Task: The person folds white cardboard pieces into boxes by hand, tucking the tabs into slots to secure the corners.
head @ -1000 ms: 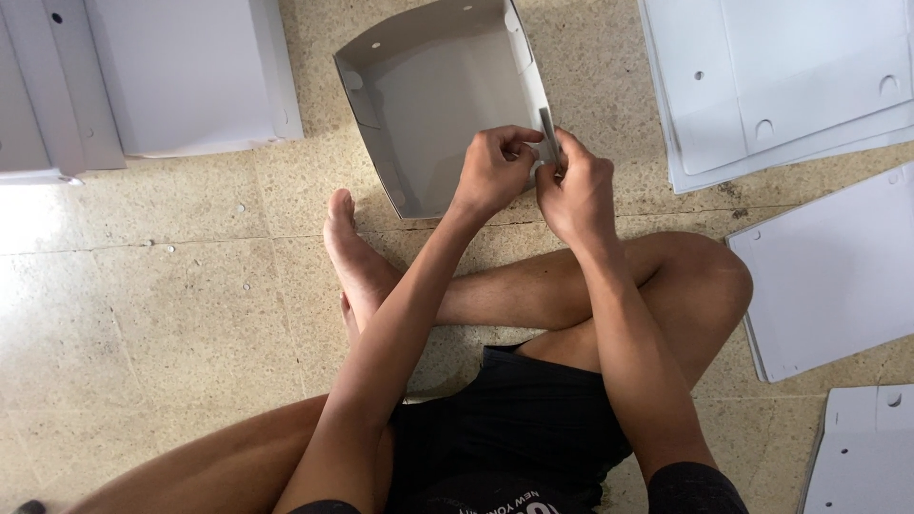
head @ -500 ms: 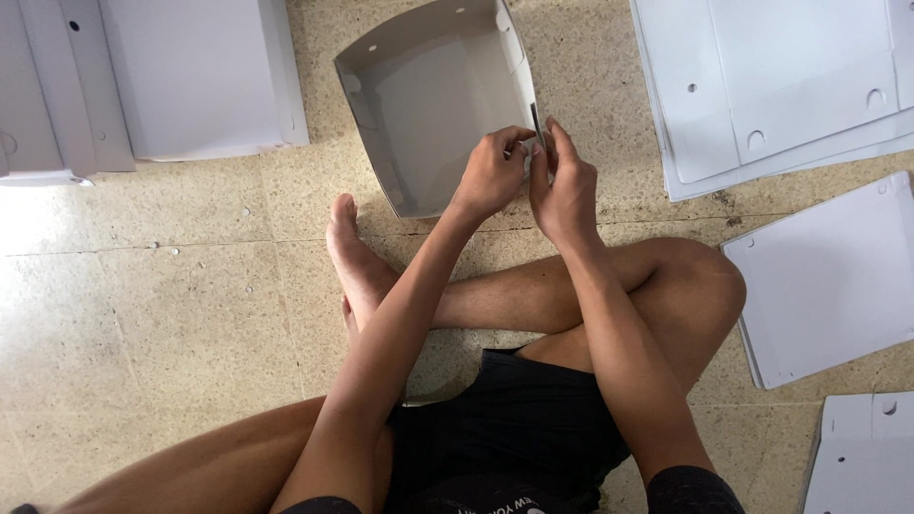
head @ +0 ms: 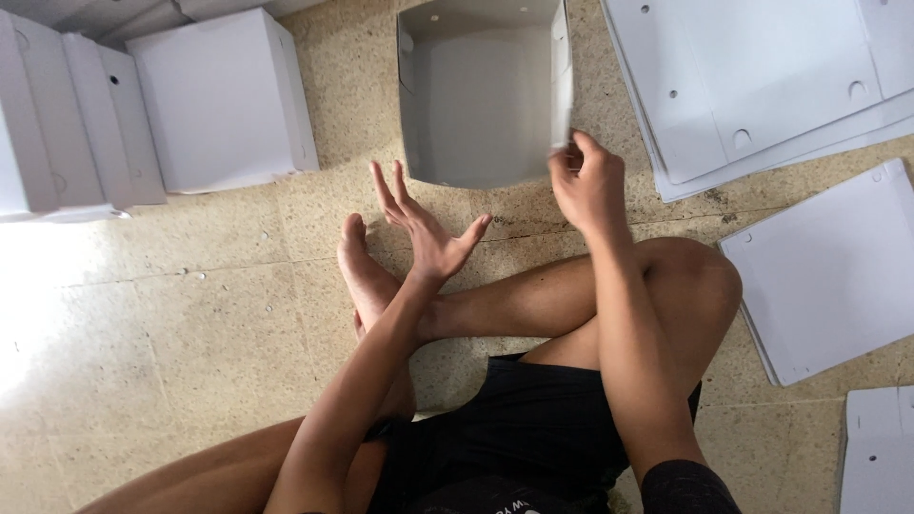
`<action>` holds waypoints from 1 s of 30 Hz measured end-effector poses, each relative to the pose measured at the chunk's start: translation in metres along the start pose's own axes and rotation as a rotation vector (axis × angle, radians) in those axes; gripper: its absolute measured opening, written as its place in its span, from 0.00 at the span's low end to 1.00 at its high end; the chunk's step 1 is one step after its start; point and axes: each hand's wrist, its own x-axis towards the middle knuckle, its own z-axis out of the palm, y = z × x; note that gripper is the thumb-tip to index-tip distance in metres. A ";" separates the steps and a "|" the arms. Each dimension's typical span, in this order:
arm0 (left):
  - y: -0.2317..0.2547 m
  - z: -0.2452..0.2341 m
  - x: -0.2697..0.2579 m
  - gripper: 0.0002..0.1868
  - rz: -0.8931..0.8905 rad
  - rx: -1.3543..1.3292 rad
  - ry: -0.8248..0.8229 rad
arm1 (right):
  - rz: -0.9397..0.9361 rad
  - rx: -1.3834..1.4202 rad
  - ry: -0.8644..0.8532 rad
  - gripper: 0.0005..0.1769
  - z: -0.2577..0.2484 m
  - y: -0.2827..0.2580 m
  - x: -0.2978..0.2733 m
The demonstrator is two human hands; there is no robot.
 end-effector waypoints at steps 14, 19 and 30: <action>-0.071 -0.030 0.039 0.49 -0.424 -0.126 -0.446 | 0.058 -0.011 -0.498 0.30 0.026 0.018 0.005; -0.070 -0.024 0.037 0.54 -0.404 -0.026 -0.446 | -0.048 -0.170 -0.399 0.23 0.057 0.062 0.003; -0.080 -0.018 0.032 0.44 -0.175 0.085 -0.310 | -0.225 -0.315 -0.187 0.33 0.055 0.030 -0.012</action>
